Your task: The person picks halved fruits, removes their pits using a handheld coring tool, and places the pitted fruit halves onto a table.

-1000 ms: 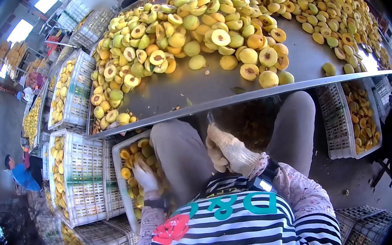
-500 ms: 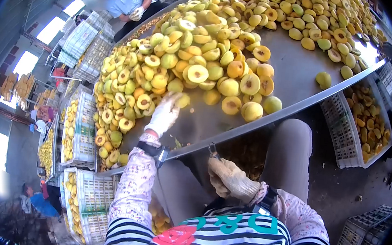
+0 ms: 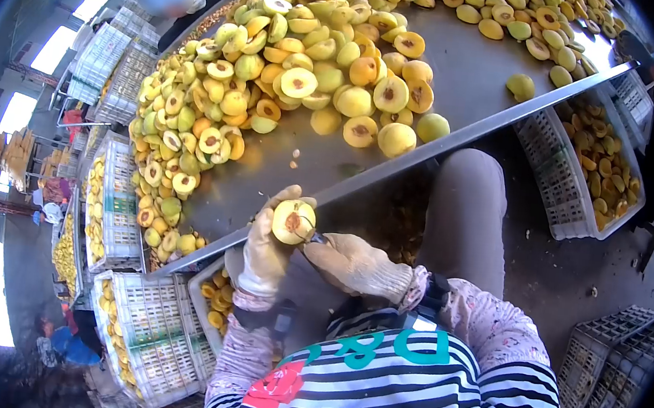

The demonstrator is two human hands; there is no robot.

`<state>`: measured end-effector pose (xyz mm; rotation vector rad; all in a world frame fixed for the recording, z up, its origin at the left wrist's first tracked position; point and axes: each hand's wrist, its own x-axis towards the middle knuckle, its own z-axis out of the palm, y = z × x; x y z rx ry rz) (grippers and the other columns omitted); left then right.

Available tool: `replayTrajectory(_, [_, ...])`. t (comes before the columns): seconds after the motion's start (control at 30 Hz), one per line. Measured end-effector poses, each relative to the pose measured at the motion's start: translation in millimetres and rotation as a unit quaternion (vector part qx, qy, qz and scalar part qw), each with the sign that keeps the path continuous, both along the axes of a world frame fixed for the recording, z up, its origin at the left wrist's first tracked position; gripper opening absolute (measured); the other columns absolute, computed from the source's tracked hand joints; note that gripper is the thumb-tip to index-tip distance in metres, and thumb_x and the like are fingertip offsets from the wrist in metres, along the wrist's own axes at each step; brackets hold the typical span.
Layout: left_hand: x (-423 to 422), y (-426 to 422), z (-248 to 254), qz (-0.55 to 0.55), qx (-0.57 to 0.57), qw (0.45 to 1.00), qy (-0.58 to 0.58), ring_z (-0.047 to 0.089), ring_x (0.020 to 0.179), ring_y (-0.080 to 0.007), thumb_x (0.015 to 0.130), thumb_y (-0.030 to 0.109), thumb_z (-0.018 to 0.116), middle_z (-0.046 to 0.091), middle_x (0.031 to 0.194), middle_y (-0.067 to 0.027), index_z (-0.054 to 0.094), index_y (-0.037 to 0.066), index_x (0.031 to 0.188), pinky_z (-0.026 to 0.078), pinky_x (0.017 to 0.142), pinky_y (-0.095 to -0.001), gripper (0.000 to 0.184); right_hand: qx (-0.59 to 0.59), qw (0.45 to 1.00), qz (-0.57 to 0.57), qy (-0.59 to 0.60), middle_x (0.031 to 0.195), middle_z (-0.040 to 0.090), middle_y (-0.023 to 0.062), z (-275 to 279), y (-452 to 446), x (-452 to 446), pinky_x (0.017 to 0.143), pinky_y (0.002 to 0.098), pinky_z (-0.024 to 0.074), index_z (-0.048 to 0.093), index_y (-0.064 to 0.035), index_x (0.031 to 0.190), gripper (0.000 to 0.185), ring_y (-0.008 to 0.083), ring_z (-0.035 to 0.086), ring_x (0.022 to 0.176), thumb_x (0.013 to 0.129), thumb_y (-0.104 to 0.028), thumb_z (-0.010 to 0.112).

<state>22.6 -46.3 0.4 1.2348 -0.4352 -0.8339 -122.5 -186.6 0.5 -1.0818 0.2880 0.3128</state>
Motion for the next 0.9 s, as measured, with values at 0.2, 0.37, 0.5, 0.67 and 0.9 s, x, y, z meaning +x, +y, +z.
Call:
replayTrajectory(0.2, [-48.7,-4.0,-1.0,0.184,0.05,0.973,-0.131,0.064,0.097,-0.0205,0.107,0.051,0.033,0.068,0.105,-0.0154,0.058,-0.001,0.123,0.051,0.09,-0.0311,0.06,-0.158,0.985,0.005,0.066,0.09,0.066,0.0093,15.0,27.9,1.4,0.078,0.0336,0.0501,0.064,-0.0024,0.118,0.054,0.0199,0.064,0.083,0.099,-0.052,0.055])
replayTrajectory(0.37, [-39.8,9.0,-1.9,0.199,0.027,0.98,-0.014,0.065,0.099,-0.0224,0.106,0.046,0.039,0.068,0.105,-0.0161,0.061,-0.002,0.115,0.053,0.088,-0.0338,0.053,-0.168,0.984,0.052,0.027,0.083,0.066,0.0092,-1.1,40.8,5.1,0.075,0.0339,0.0503,0.067,-0.0026,0.107,0.052,0.0204,0.064,0.079,0.099,-0.052,0.054])
replayTrajectory(0.5, [-44.5,11.0,3.3,0.194,-0.112,0.973,0.059,0.065,0.101,-0.0262,0.105,0.04,0.047,0.068,0.109,-0.0171,0.064,0.0,0.11,0.054,0.092,-0.0399,0.043,-0.145,0.988,0.062,0.007,0.076,0.064,0.0072,-12.4,42.1,10.1,0.069,0.0337,0.0485,0.067,-0.003,0.101,0.051,0.0184,0.06,0.071,0.099,-0.052,0.055])
replayTrajectory(0.67, [-42.6,20.7,2.7,0.158,-0.186,0.969,-0.029,0.064,0.104,-0.0275,0.104,0.038,0.052,0.066,0.115,-0.0172,0.066,-0.001,0.11,0.053,0.096,-0.0428,0.041,-0.235,0.954,-0.056,-0.179,0.069,0.06,0.0036,-13.3,52.9,12.6,0.058,0.0314,0.0455,0.065,-0.0042,0.091,0.045,0.0151,0.055,0.06,0.099,-0.047,0.058])
replayTrajectory(0.9, [-44.6,20.4,18.5,0.139,-0.213,0.961,-0.112,0.066,0.098,-0.0265,0.101,0.032,0.059,0.07,0.106,-0.0157,0.068,-0.003,0.111,0.054,0.087,-0.0389,0.037,-0.159,0.969,0.013,-0.187,0.071,0.058,0.0007,-3.7,43.3,12.6,0.062,0.0303,0.0459,0.065,-0.0057,0.091,0.038,0.013,0.056,0.067,0.1,-0.042,0.059])
